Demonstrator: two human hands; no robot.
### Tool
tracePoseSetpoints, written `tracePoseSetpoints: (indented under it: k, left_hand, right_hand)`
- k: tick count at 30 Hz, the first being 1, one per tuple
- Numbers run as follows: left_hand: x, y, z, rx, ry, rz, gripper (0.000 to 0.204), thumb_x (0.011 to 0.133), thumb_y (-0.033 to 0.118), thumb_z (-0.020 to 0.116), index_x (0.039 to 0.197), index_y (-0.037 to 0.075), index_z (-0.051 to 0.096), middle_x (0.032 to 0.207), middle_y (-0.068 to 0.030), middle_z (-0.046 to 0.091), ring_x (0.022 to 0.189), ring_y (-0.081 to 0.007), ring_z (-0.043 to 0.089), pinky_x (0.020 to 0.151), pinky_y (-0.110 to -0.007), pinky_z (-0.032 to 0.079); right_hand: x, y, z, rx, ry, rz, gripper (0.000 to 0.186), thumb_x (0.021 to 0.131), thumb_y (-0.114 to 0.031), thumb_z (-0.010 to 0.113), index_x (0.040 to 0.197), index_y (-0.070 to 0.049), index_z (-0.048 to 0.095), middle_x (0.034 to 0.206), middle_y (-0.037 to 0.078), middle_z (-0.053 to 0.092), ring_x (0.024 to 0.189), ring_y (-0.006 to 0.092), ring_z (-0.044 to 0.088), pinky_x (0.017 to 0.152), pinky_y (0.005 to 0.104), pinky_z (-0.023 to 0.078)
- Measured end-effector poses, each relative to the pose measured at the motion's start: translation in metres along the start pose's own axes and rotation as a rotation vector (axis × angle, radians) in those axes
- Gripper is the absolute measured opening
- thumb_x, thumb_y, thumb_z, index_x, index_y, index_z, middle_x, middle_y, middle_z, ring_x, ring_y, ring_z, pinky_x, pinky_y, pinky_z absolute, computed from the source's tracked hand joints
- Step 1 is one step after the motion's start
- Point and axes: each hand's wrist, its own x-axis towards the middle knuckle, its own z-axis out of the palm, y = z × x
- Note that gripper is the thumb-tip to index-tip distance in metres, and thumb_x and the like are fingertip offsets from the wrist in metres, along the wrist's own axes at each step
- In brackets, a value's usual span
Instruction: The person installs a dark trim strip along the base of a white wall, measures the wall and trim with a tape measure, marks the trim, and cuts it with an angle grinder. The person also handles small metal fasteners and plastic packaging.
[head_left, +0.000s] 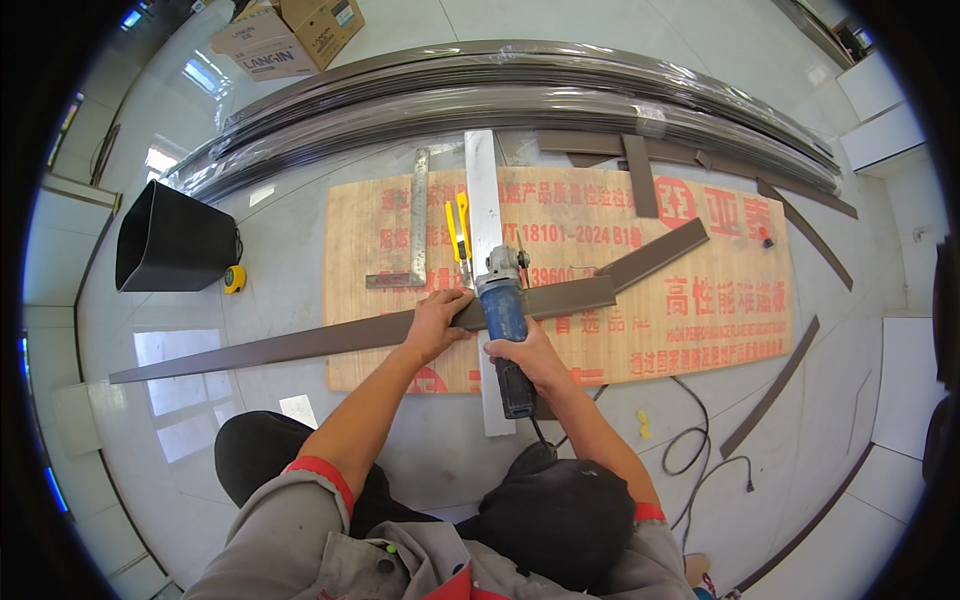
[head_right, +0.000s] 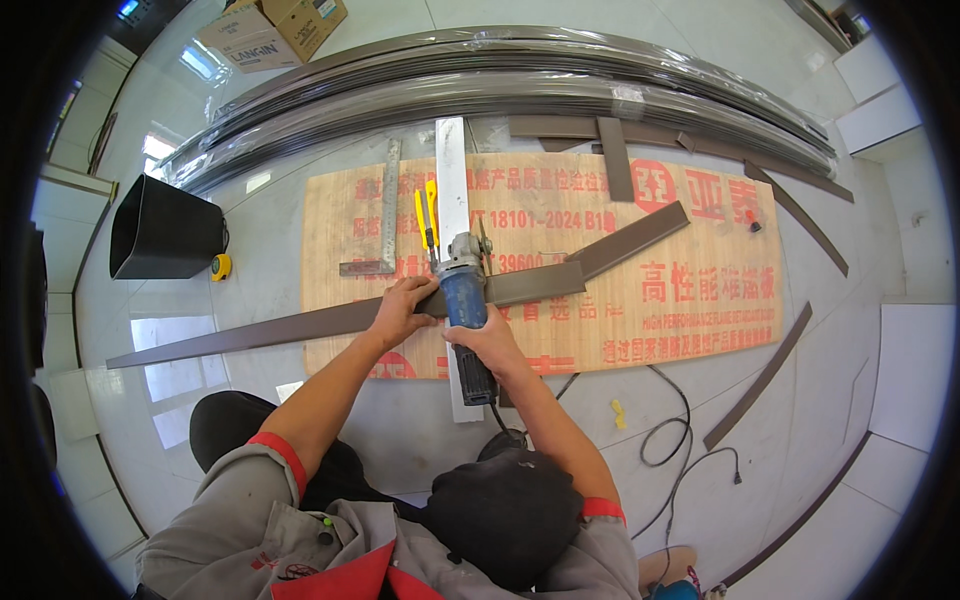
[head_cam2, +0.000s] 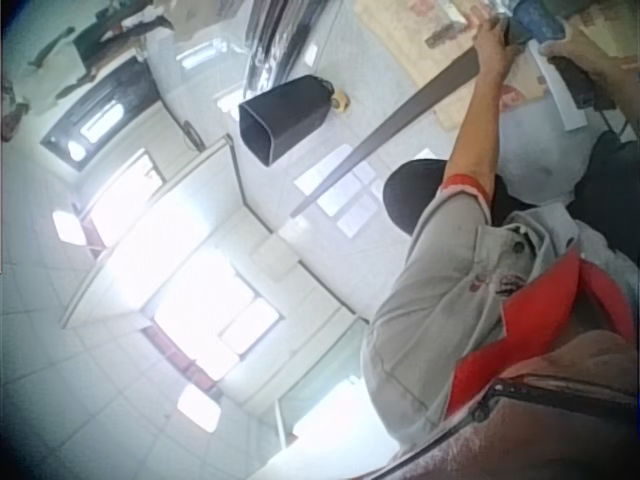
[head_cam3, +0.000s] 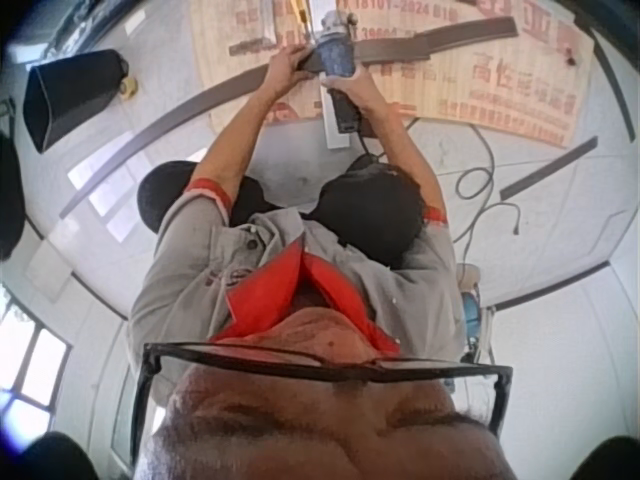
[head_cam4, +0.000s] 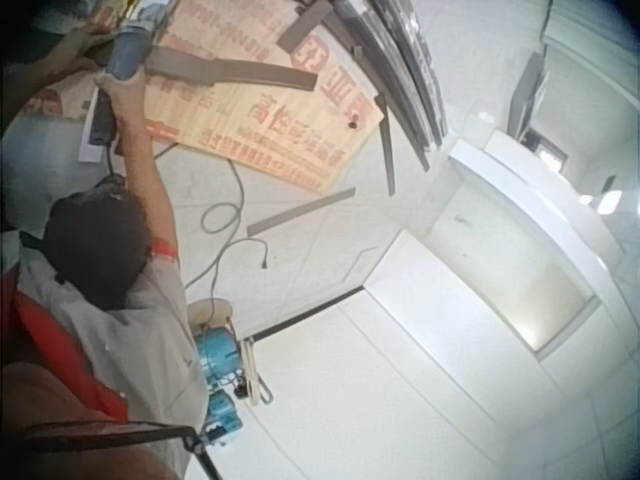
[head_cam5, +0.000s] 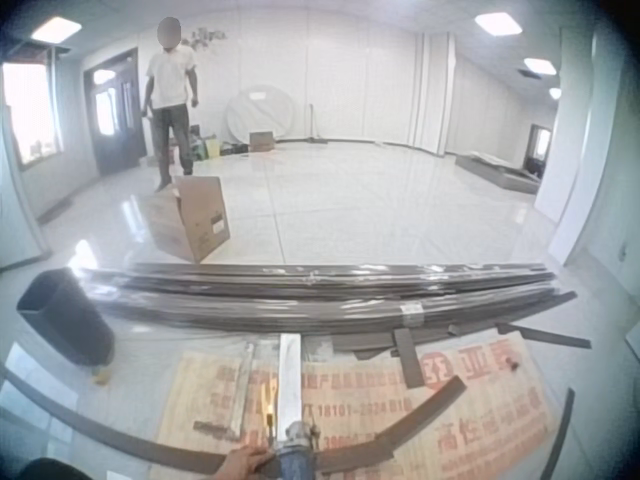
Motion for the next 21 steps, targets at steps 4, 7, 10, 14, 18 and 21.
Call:
tracePoseSetpoints:
  k: [4, 7, 10, 14, 18, 21]
  left_hand:
    - [0.001, -0.0007, 0.0016, -0.012, 0.002, -0.004, 0.076, 0.065, 0.018, 0.084, 0.137, 0.01, 0.059, 0.131, -0.0106, 0.058, 0.125, -0.0308, 0.051, 0.106, -0.045, 0.039]
    - [0.0006, -0.0019, 0.0024, -0.011, 0.01, 0.0, 0.077, 0.065, 0.018, 0.084, 0.138, 0.011, 0.059, 0.131, -0.0102, 0.058, 0.125, -0.0308, 0.052, 0.106, -0.045, 0.039]
    - [0.0005, -0.001, 0.0019, -0.014, 0.013, -0.003, 0.078, 0.065, 0.018, 0.084, 0.138, 0.011, 0.059, 0.131, -0.0099, 0.058, 0.125, -0.0308, 0.051, 0.106, -0.045, 0.039]
    - [0.0008, -0.0006, 0.0022, -0.024, 0.011, -0.012, 0.078, 0.065, 0.017, 0.084, 0.138, 0.011, 0.059, 0.131, -0.0098, 0.058, 0.125, -0.0308, 0.051, 0.106, -0.045, 0.038]
    - [0.0012, 0.0001, 0.0024, -0.03, 0.001, -0.028, 0.078, 0.065, 0.016, 0.084, 0.138, 0.011, 0.059, 0.131, -0.0099, 0.058, 0.126, -0.0308, 0.051, 0.107, -0.045, 0.038]
    - [0.001, 0.0006, 0.0022, -0.033, 0.0, -0.028, 0.078, 0.065, 0.016, 0.084, 0.138, 0.011, 0.059, 0.131, -0.0099, 0.058, 0.126, -0.0309, 0.05, 0.107, -0.046, 0.038]
  right_hand:
    - [0.0017, 0.0033, -0.0027, 0.027, 0.004, 0.024, 0.048, 0.077, -0.013, 0.081, 0.113, -0.001, 0.052, 0.086, 0.006, 0.063, 0.073, 0.0151, 0.066, 0.064, 0.029, 0.055]
    - [0.0011, 0.0027, -0.004, 0.047, 0.007, 0.04, 0.048, 0.074, -0.017, 0.083, 0.108, 0.0, 0.053, 0.085, 0.006, 0.064, 0.072, 0.0135, 0.065, 0.066, 0.0287, 0.054]
    - [0.0025, 0.0028, -0.0037, 0.055, 0.006, 0.052, 0.048, 0.075, -0.016, 0.083, 0.108, 0.0, 0.053, 0.085, 0.006, 0.064, 0.072, 0.0135, 0.065, 0.065, 0.0288, 0.054]
    - [0.0028, 0.0027, -0.0027, 0.057, 0.006, 0.065, 0.048, 0.075, -0.016, 0.083, 0.108, 0.0, 0.053, 0.086, 0.006, 0.064, 0.071, 0.0133, 0.064, 0.064, 0.0285, 0.054]
    - [0.0033, 0.0042, -0.0026, 0.071, 0.003, 0.073, 0.048, 0.075, -0.016, 0.083, 0.109, 0.0, 0.053, 0.086, 0.006, 0.064, 0.071, 0.0132, 0.064, 0.063, 0.0282, 0.053]
    - [0.0042, 0.0052, -0.0031, 0.078, 0.002, 0.079, 0.049, 0.075, -0.016, 0.083, 0.11, 0.0, 0.053, 0.086, 0.006, 0.064, 0.071, 0.0132, 0.064, 0.063, 0.0282, 0.053]
